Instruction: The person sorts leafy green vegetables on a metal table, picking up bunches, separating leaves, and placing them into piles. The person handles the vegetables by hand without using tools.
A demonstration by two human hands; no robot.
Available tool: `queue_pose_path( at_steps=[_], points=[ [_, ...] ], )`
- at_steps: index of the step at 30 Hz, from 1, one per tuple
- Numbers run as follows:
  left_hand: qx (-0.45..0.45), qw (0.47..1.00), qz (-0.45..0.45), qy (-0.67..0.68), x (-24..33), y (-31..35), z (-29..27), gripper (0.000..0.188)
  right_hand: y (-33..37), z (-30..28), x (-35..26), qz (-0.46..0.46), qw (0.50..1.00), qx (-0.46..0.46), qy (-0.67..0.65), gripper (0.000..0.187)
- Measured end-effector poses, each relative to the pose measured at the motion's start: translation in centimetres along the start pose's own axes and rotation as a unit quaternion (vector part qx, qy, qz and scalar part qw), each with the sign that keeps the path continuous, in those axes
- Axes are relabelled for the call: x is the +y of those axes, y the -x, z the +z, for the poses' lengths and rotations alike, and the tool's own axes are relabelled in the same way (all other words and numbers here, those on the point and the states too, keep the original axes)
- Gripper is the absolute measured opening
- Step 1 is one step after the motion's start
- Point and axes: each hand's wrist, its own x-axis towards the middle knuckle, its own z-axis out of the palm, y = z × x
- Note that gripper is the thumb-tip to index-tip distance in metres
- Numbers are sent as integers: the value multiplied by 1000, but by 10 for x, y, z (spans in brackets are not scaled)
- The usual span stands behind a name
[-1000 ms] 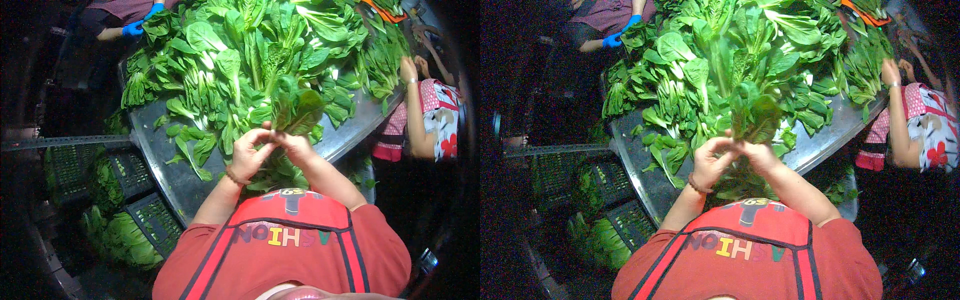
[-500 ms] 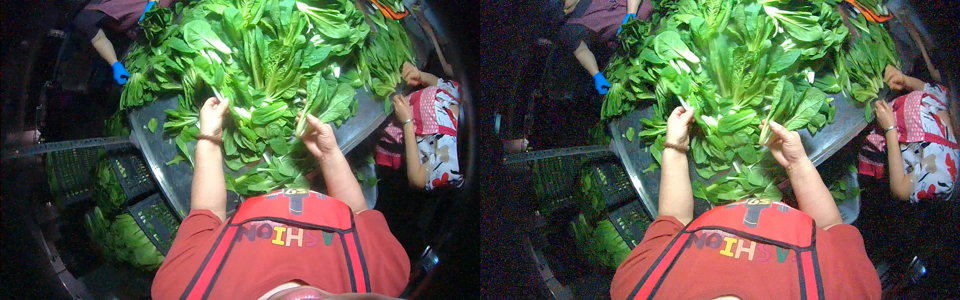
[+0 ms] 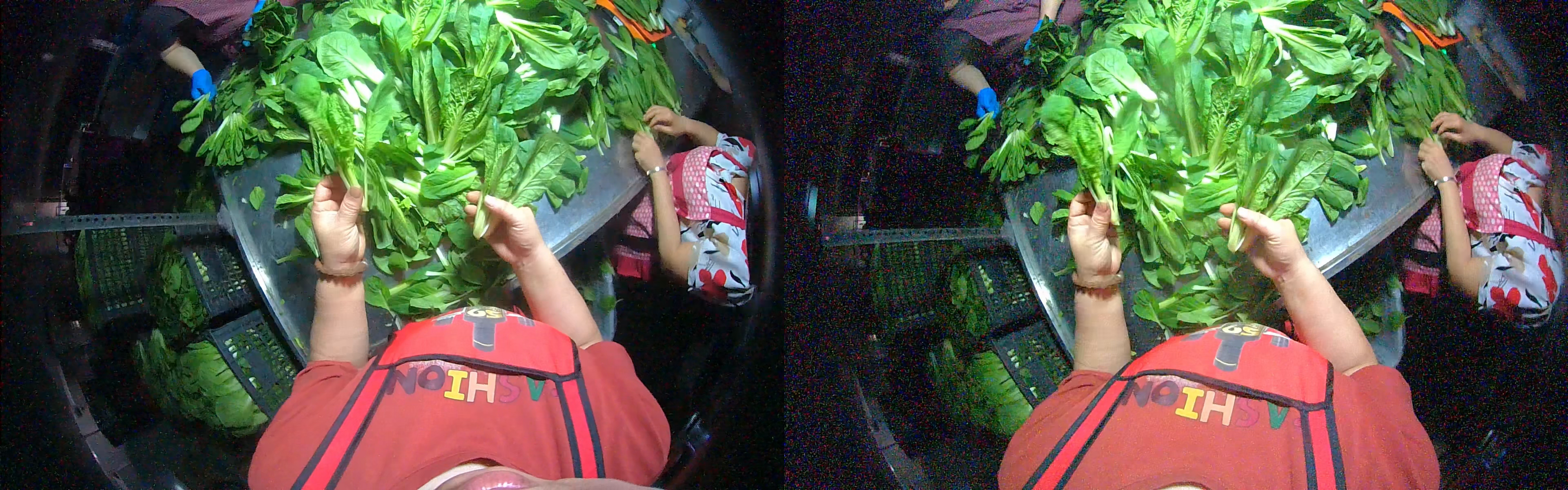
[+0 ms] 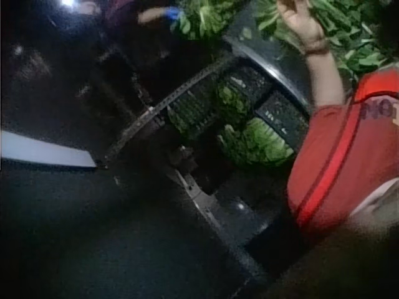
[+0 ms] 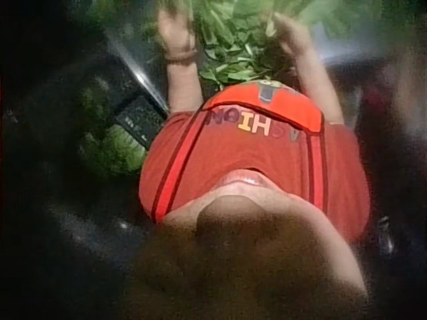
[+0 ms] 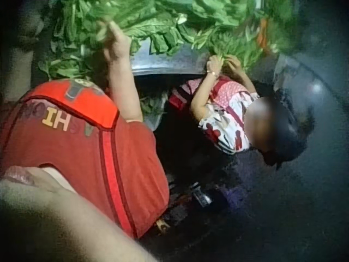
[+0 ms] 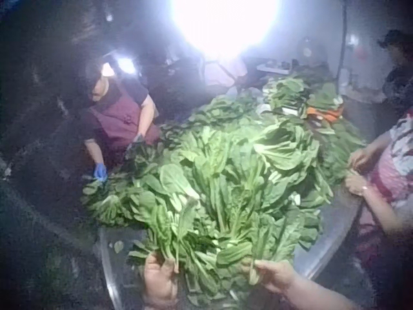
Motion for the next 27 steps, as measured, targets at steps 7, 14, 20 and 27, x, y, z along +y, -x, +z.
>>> queue_pose_path(
  at_steps=[7, 14, 20, 27],
  points=[
    [-72, 976, -153, 137, -4, 18, 26, 29, 4, 11, 9, -31, 999, 9, 9, 39],
    [-236, 867, 44, -437, -16, 47, 52, 26, -19, 7, 38, -27, 992, -46, 116, 35],
    [225, 930, -173, -235, -58, -44, -117, 26, -15, 2, 6, -42, 995, 92, 6, 38],
    [277, 834, -282, -385, -73, -76, -169, 32, -15, 7, 10, -3, 997, 75, 9, 35]
  ],
)
